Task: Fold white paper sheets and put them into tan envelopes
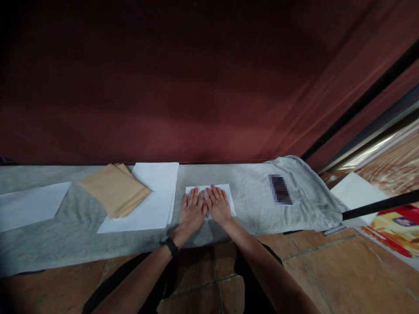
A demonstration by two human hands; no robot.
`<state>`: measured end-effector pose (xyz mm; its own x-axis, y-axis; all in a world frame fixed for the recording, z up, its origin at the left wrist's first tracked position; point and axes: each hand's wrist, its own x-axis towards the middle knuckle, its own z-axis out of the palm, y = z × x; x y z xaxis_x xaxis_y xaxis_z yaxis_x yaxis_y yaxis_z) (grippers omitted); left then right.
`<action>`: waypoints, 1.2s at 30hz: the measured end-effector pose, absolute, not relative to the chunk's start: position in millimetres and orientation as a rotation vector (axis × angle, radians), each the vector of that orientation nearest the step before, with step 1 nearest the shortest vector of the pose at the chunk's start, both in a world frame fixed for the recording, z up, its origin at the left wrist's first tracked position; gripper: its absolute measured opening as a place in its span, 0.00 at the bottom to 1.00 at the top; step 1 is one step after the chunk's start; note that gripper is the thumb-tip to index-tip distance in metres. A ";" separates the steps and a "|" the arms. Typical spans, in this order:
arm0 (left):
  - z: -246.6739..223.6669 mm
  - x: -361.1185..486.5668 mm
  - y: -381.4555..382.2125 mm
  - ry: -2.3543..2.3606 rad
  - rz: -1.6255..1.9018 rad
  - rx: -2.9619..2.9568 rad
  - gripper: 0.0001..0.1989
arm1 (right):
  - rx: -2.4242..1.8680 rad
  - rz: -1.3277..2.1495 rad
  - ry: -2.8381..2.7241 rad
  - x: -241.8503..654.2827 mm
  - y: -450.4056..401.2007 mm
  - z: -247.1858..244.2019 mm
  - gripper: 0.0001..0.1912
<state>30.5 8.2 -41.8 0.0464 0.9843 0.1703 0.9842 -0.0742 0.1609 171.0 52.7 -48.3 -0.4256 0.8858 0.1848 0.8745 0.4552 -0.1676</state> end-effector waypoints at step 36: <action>-46.4 40.0 9.3 2.101 0.298 2.314 0.27 | -1.414 0.030 -2.423 185.0 48.9 -56.3 0.26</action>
<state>40.0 9.3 -46.4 0.0863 0.9866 0.1384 0.9862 -0.1043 0.1286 185.0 48.9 -56.3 -0.4504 0.8498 0.2739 0.8427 0.5060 -0.1841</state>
